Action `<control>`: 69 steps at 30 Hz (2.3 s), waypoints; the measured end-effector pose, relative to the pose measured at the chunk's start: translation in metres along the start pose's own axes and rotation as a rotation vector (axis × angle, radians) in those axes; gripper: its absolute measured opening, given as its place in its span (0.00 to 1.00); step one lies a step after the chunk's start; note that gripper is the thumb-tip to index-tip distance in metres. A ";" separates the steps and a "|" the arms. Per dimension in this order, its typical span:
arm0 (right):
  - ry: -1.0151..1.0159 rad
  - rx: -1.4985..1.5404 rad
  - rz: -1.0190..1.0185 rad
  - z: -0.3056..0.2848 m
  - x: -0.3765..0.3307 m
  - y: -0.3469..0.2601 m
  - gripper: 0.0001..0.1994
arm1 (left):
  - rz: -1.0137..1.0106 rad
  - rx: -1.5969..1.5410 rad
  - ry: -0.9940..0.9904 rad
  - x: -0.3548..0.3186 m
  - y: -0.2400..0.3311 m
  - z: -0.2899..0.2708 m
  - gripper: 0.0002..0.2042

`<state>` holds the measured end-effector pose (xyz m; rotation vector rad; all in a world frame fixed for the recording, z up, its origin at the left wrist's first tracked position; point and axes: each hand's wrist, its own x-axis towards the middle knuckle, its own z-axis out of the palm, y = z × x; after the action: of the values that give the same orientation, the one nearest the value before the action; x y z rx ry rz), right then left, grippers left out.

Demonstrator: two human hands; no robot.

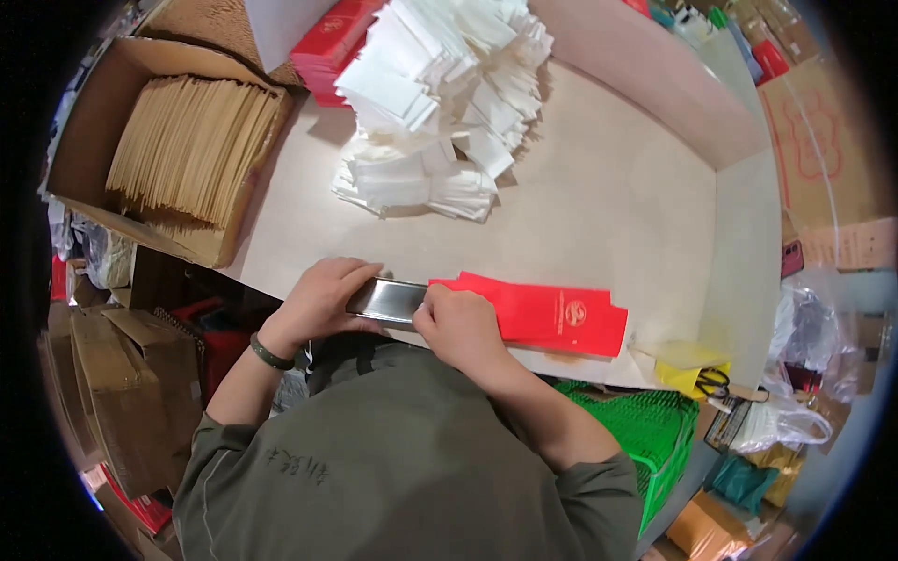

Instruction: The recorder packages disposable chopsticks into red paper envelopes and writes in a production ledger.

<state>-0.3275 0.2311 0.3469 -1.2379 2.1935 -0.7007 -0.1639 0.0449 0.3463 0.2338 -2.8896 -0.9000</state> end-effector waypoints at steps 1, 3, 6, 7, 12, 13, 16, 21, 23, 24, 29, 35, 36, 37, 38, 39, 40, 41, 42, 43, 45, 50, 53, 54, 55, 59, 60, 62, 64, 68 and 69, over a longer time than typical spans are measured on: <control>0.004 -0.005 -0.022 -0.006 0.008 0.001 0.08 | 0.127 -0.028 0.080 0.003 -0.002 -0.004 0.35; 0.146 -0.034 -0.222 -0.023 0.031 0.000 0.07 | -0.080 0.097 0.233 -0.019 -0.028 -0.029 0.34; 0.371 -0.136 -0.398 -0.035 0.097 -0.003 0.06 | -0.494 0.461 0.683 -0.032 -0.099 -0.095 0.18; 0.557 -0.214 -0.579 -0.030 0.112 0.001 0.07 | -0.594 0.534 0.685 -0.036 -0.127 -0.114 0.17; 0.403 -0.158 -0.434 -0.021 0.113 0.016 0.09 | -0.686 0.519 0.499 -0.038 -0.173 -0.118 0.09; 0.319 -0.082 -0.381 -0.028 0.098 0.010 0.09 | -0.708 0.512 0.478 -0.043 -0.171 -0.120 0.09; -0.122 0.137 -0.122 -0.040 0.069 -0.020 0.10 | -0.747 0.549 0.430 -0.042 -0.182 -0.127 0.08; -0.147 -0.364 -0.340 0.006 0.038 -0.017 0.07 | -0.630 0.730 0.643 -0.041 -0.174 -0.131 0.10; -0.013 -0.323 -0.387 0.007 0.028 -0.021 0.07 | -0.653 0.658 0.705 -0.043 -0.160 -0.132 0.11; 0.131 -0.280 -0.431 0.007 0.024 -0.022 0.07 | -0.666 0.590 0.769 -0.045 -0.151 -0.129 0.12; 0.123 -0.172 -0.444 0.009 0.012 -0.004 0.09 | -0.462 -0.513 0.671 -0.080 -0.108 -0.064 0.14; 0.110 -0.099 -0.396 -0.016 -0.007 0.010 0.12 | -0.390 -0.967 0.136 -0.084 -0.069 -0.037 0.05; 0.081 -0.153 -0.412 -0.018 -0.008 0.013 0.13 | -0.478 -0.907 0.054 -0.081 -0.075 -0.039 0.05; 0.085 -0.150 -0.408 -0.019 -0.010 0.015 0.13 | -0.564 -0.842 -0.027 -0.079 -0.081 -0.041 0.05; 0.068 -0.183 -0.430 -0.019 -0.011 0.019 0.15 | -0.583 -0.718 -0.058 -0.078 -0.087 -0.043 0.05; 0.050 -0.215 -0.455 -0.018 -0.010 0.021 0.16 | -0.583 -0.712 -0.060 -0.075 -0.088 -0.040 0.05; 0.054 -0.210 -0.456 -0.017 -0.009 0.023 0.16 | -0.574 -0.620 -0.033 -0.069 -0.087 -0.035 0.05; 0.061 -0.175 -0.493 -0.015 -0.007 0.025 0.17 | -0.564 -0.528 -0.006 -0.062 -0.085 -0.030 0.04; 0.065 -0.139 -0.526 -0.013 -0.006 0.027 0.17 | -0.514 -0.541 0.010 -0.043 -0.067 -0.015 0.04; 0.066 -0.137 -0.524 -0.011 -0.006 0.027 0.17 | -0.462 -0.555 0.027 -0.019 -0.040 0.004 0.05; 0.031 -0.151 -0.528 -0.005 0.000 0.026 0.18 | -0.172 -0.374 0.096 0.010 0.002 0.030 0.06; 0.119 -0.251 -0.460 -0.007 0.002 0.025 0.18 | -0.488 -0.303 0.338 0.016 -0.002 0.049 0.08; 0.104 -0.215 -0.503 -0.005 0.005 0.030 0.19 | -0.451 -0.937 0.064 0.035 0.031 0.059 0.18; 0.108 -0.198 -0.519 -0.007 0.006 0.032 0.19 | -0.392 -1.026 0.059 0.039 0.040 0.060 0.21; 0.115 -0.197 -0.516 -0.010 0.005 0.032 0.19 | -0.332 -1.113 0.053 0.041 0.047 0.059 0.23; 0.193 -0.250 -0.560 -0.026 0.005 0.024 0.14 | -0.145 -0.051 0.286 0.019 0.029 0.024 0.34; 0.111 -0.218 -0.632 -0.026 0.006 0.023 0.13 | -0.072 0.105 0.171 0.014 0.020 0.025 0.32; 0.033 -0.226 -0.674 -0.043 0.010 0.022 0.11 | -0.094 0.211 0.027 0.008 0.010 0.034 0.24; 0.181 -0.178 -0.538 -0.071 0.019 0.057 0.12 | -0.297 0.106 -0.011 0.013 0.011 0.027 0.22; 0.281 -0.486 -0.489 -0.110 -0.002 0.090 0.12 | -0.467 -0.406 -0.223 0.017 0.033 0.022 0.22; 0.058 -0.358 -0.402 -0.095 -0.015 0.075 0.16 | -0.439 -0.600 -0.317 0.016 0.042 0.027 0.23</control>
<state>-0.4289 0.2955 0.3696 -1.8970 2.2011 -0.5071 -0.1888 0.0909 0.3488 0.7348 -2.6910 -1.9784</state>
